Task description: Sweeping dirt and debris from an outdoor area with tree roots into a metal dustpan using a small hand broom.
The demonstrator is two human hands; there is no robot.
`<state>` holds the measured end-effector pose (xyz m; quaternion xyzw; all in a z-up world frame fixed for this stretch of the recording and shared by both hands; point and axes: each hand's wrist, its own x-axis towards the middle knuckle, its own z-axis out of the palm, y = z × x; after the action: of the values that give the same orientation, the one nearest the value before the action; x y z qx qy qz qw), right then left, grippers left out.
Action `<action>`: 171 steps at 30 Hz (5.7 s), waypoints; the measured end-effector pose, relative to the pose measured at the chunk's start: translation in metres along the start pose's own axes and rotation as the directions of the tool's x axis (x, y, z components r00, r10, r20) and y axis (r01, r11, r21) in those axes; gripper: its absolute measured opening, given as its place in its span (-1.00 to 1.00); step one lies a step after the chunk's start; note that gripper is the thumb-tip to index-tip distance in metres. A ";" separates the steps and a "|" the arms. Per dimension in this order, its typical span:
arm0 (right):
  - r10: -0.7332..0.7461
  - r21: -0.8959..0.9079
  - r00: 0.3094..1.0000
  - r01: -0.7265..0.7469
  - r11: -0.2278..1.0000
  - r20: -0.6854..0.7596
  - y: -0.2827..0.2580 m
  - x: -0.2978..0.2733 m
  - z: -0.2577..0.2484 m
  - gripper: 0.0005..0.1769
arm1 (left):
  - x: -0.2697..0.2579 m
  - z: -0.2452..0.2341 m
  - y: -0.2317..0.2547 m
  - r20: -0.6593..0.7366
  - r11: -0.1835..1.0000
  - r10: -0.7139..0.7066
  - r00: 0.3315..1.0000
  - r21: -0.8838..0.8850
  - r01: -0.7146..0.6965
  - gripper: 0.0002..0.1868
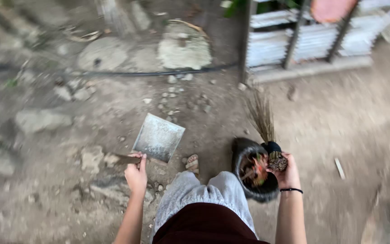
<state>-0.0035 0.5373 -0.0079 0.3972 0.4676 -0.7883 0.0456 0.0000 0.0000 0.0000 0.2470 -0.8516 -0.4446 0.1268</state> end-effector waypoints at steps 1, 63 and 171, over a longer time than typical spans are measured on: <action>0.005 -0.025 0.999 -0.005 1.000 0.034 0.003 0.012 0.021 -0.65 | 0.004 -0.011 -0.002 -0.038 1.000 -0.019 0.999 -0.004 0.018 -0.76; 0.467 0.082 0.116 0.920 -0.383 0.877 0.290 0.143 1.107 -0.50 | 0.287 -0.179 -0.292 -0.528 0.784 -0.604 0.597 -0.259 0.564 -0.88; 0.354 -0.443 0.490 0.872 -0.208 0.797 0.172 0.176 0.989 -0.48 | 0.446 -0.055 -0.316 -0.542 0.748 -0.663 0.516 -0.465 0.472 -0.76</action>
<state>-0.6245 -0.2710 -0.0022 -0.3103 0.8815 -0.2085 0.2884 -0.2559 -0.4291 -0.2290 0.6392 -0.5474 -0.4455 0.3056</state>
